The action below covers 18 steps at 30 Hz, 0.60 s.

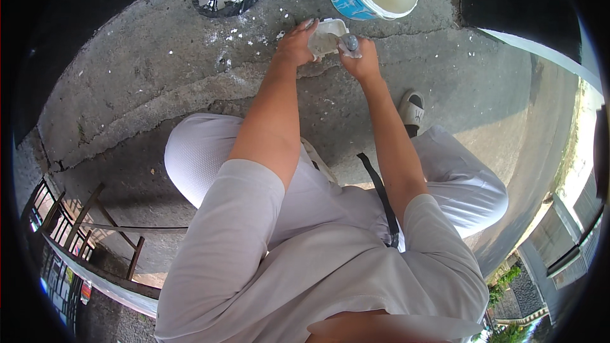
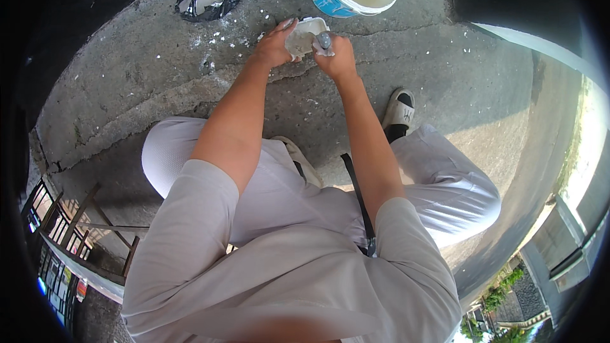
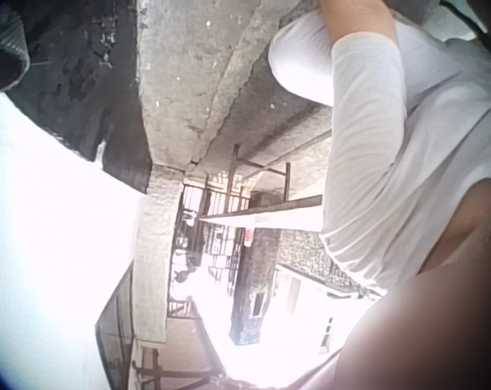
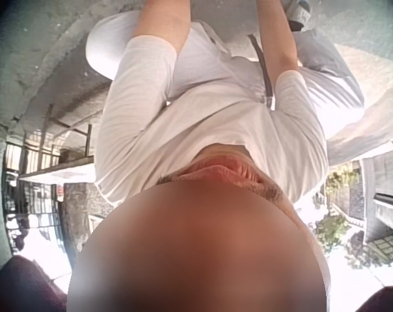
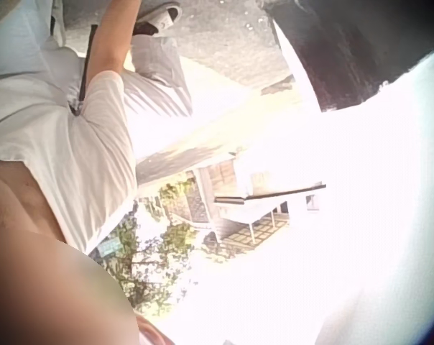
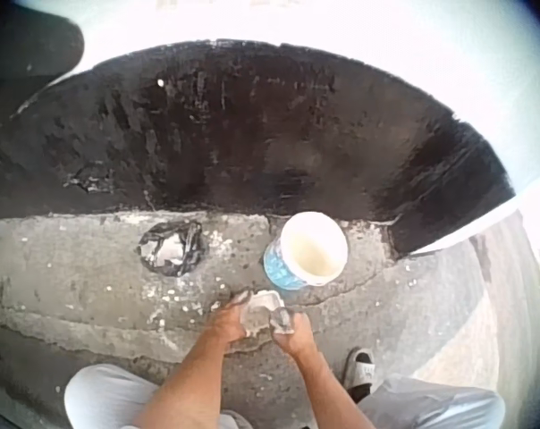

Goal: The person applies plaster to a white wall using a putty knife.

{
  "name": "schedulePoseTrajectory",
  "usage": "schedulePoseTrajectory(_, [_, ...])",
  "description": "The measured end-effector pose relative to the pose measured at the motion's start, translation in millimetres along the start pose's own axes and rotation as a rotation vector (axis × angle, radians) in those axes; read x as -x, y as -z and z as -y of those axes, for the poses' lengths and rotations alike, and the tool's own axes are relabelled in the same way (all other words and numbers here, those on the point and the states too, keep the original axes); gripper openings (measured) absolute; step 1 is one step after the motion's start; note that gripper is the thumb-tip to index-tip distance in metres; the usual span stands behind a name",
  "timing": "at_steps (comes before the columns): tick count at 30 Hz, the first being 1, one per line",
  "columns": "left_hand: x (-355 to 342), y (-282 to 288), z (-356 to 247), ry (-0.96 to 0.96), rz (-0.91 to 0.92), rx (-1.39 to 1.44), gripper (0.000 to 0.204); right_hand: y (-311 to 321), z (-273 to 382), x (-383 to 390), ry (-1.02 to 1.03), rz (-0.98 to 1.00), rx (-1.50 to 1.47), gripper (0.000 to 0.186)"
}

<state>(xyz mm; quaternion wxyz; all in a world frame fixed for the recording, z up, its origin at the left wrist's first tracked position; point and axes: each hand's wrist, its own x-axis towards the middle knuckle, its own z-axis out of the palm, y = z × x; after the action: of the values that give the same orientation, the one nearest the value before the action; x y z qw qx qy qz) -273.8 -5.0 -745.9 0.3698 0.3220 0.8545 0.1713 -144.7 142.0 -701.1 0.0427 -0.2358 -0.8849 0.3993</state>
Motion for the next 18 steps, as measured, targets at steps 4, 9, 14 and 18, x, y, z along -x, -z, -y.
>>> schedulePoseTrajectory(4, [-4,-5,6,-0.016,0.000,0.010,0.118,-8,1,-6,-0.028,0.009,-0.003,0.018])
schedulePoseTrajectory(9, [-3,-5,3,0.014,0.023,0.000,0.119,-10,8,-12,-0.011,0.005,-0.031,0.021])
schedulePoseTrajectory(14, [1,-3,-1,0.011,0.028,0.015,0.118,-11,10,-12,0.052,0.023,-0.013,0.022])
schedulePoseTrajectory(18, [2,-2,0,0.017,0.038,0.030,0.117,-11,15,-12,0.074,-0.024,-0.008,0.018])
